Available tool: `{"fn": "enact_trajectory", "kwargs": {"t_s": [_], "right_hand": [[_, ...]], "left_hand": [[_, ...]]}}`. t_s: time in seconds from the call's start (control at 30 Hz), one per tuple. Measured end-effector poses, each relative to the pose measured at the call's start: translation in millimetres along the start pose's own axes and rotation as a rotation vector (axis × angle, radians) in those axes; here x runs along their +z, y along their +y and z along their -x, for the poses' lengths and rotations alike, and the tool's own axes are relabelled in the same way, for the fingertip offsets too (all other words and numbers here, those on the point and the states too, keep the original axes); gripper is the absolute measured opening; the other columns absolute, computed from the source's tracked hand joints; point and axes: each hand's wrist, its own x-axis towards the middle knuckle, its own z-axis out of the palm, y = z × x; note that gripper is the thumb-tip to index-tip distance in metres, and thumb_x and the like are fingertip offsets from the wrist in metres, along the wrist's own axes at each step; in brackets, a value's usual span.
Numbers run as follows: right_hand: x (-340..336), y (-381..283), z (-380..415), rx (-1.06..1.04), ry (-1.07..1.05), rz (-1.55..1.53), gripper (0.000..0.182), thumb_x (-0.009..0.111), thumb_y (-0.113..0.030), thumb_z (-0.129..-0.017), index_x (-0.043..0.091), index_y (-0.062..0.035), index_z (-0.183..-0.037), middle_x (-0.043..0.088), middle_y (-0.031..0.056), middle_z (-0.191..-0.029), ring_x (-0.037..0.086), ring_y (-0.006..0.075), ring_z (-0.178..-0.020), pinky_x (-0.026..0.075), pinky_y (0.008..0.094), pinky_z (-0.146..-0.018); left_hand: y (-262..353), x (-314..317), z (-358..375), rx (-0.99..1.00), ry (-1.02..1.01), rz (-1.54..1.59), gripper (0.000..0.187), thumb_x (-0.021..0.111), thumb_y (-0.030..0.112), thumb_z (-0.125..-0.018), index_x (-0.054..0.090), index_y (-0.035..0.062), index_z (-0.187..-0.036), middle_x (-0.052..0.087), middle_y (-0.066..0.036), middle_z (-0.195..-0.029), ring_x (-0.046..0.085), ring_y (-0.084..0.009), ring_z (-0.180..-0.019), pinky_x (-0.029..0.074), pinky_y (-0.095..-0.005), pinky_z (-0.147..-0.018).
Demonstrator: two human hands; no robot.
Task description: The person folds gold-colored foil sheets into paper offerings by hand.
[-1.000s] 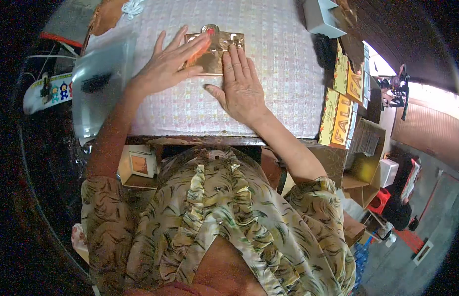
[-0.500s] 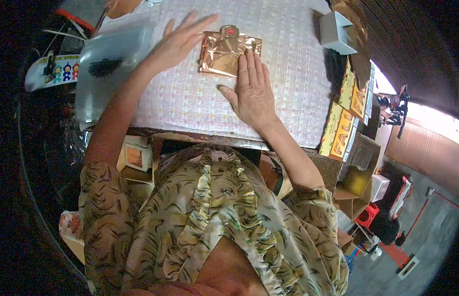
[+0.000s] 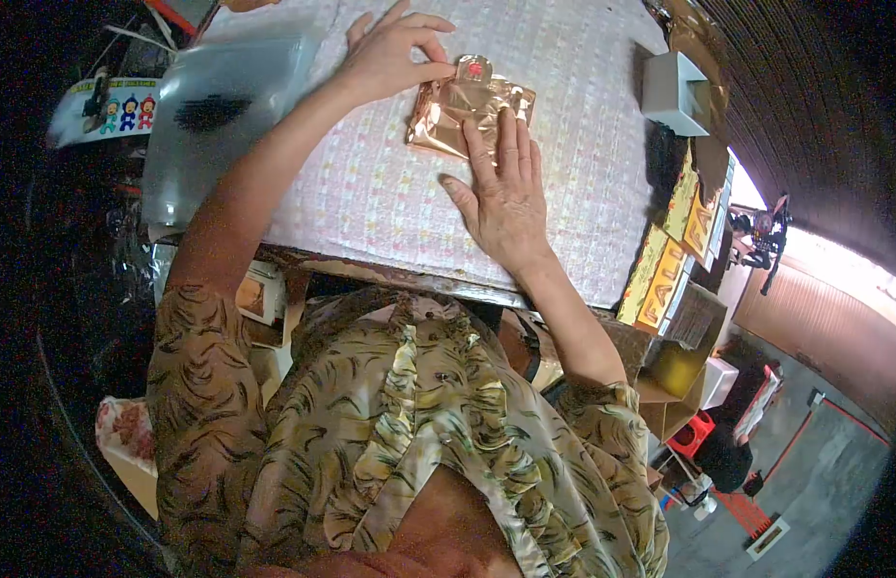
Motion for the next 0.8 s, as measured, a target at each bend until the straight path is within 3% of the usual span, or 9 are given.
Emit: {"fn": "enact_trajectory", "kwargs": {"t_s": [0.1, 0.2, 0.3, 0.4, 0.47, 0.6, 0.7, 0.77, 0.8], "right_hand": [[-0.5, 0.1, 0.0, 0.003, -0.022, -0.01, 0.071, 0.054, -0.051, -0.105, 0.032, -0.0193, -0.165, 0.021, 0.029, -0.168, 0.023, 0.0504, -0.154, 0.022, 0.0579, -0.124], [0.1, 0.7, -0.5, -0.009, -0.015, -0.026, 0.071, 0.054, -0.051, -0.105, 0.032, -0.0207, -0.165, 0.02, 0.0284, -0.168, 0.023, 0.05, -0.154, 0.021, 0.0582, -0.124], [0.3, 1.5, -0.6, -0.002, -0.015, -0.006, 0.071, 0.054, -0.05, -0.105, 0.032, -0.0206, -0.165, 0.02, 0.0281, -0.168, 0.023, 0.0492, -0.154, 0.021, 0.0584, -0.124], [1.8, 2.7, 0.3, -0.019, -0.004, 0.0, 0.071, 0.055, -0.049, -0.105, 0.031, -0.0204, -0.165, 0.021, 0.0284, -0.168, 0.023, 0.0495, -0.154, 0.021, 0.0579, -0.125], [1.5, 1.9, 0.6, -0.012, -0.005, 0.011, 0.071, 0.055, -0.049, -0.105, 0.031, -0.02, -0.165, 0.02, 0.028, -0.168, 0.023, 0.0493, -0.154, 0.022, 0.0579, -0.124], [3.6, 2.9, 1.2, -0.015, -0.002, 0.009, 0.072, 0.055, -0.049, -0.105, 0.031, -0.0195, -0.165, 0.02, 0.0278, -0.168, 0.023, 0.0495, -0.154, 0.022, 0.0578, -0.125], [1.1, 2.2, 0.6, -0.02, -0.001, 0.015, 0.072, 0.055, -0.049, -0.105, 0.03, -0.0188, -0.166, 0.02, 0.0279, -0.168, 0.024, 0.0499, -0.153, 0.021, 0.0577, -0.125], [1.5, 1.6, 0.8, -0.021, -0.001, 0.009, 0.072, 0.054, -0.049, -0.105, 0.03, -0.0186, -0.166, 0.02, 0.0285, -0.168, 0.024, 0.0504, -0.153, 0.021, 0.0571, -0.125], [2.1, 1.4, 0.7, -0.022, 0.001, 0.009, 0.072, 0.054, -0.049, -0.105, 0.03, -0.0186, -0.166, 0.02, 0.0285, -0.168, 0.024, 0.0504, -0.153, 0.021, 0.0571, -0.125]], "left_hand": [[-9.8, 7.3, -0.7, -0.01, 0.002, 0.007, 0.019, 0.081, 0.041, -0.078, 0.082, 0.0231, -0.085, 0.065, -0.002, -0.142, 0.029, -0.0442, -0.152, 0.016, -0.0739, -0.115], [-21.6, 20.6, 3.0, 0.212, 0.259, -0.027, 0.021, 0.08, 0.04, -0.078, 0.083, 0.0213, -0.086, 0.065, -0.004, -0.142, 0.037, -0.0387, -0.149, 0.019, -0.0663, -0.119], [-28.6, 4.9, -5.0, 0.324, 0.121, -0.003, 0.022, 0.078, 0.035, -0.082, 0.083, 0.0156, -0.091, 0.064, -0.01, -0.143, 0.049, -0.0342, -0.142, 0.028, -0.0511, -0.122], [-51.5, -3.5, -8.5, 0.147, -0.053, 0.321, 0.02, 0.076, 0.027, -0.085, 0.082, 0.0107, -0.095, 0.062, -0.017, -0.144, 0.056, -0.0331, -0.135, 0.038, -0.0388, -0.118], [-63.1, -3.5, 1.1, 0.623, 0.152, 0.273, 0.018, 0.075, 0.02, -0.085, 0.081, 0.0095, -0.098, 0.061, -0.021, -0.144, 0.057, -0.0349, -0.133, 0.046, -0.0387, -0.112], [-50.6, -0.9, 3.6, 0.543, 0.186, 0.139, 0.019, 0.076, 0.018, -0.082, 0.081, 0.0101, -0.099, 0.06, -0.021, -0.145, 0.059, -0.0348, -0.131, 0.047, -0.0396, -0.111], [-48.9, 2.7, -8.6, 0.217, 0.012, 0.131, 0.017, 0.075, 0.018, -0.08, 0.082, 0.0122, -0.095, 0.064, -0.017, -0.142, 0.06, -0.0334, -0.13, 0.047, -0.0383, -0.11], [-56.1, 6.6, -11.6, 0.221, -0.093, 0.073, 0.028, 0.068, 0.031, -0.098, 0.075, 0.0197, -0.123, 0.055, -0.001, -0.154, 0.046, -0.0246, -0.147, 0.033, -0.0452, -0.123], [-52.7, 4.3, -10.5, 0.222, -0.092, 0.072, 0.028, 0.068, 0.031, -0.098, 0.075, 0.0197, -0.123, 0.055, -0.001, -0.154, 0.046, -0.0246, -0.147, 0.033, -0.0452, -0.123]]}}
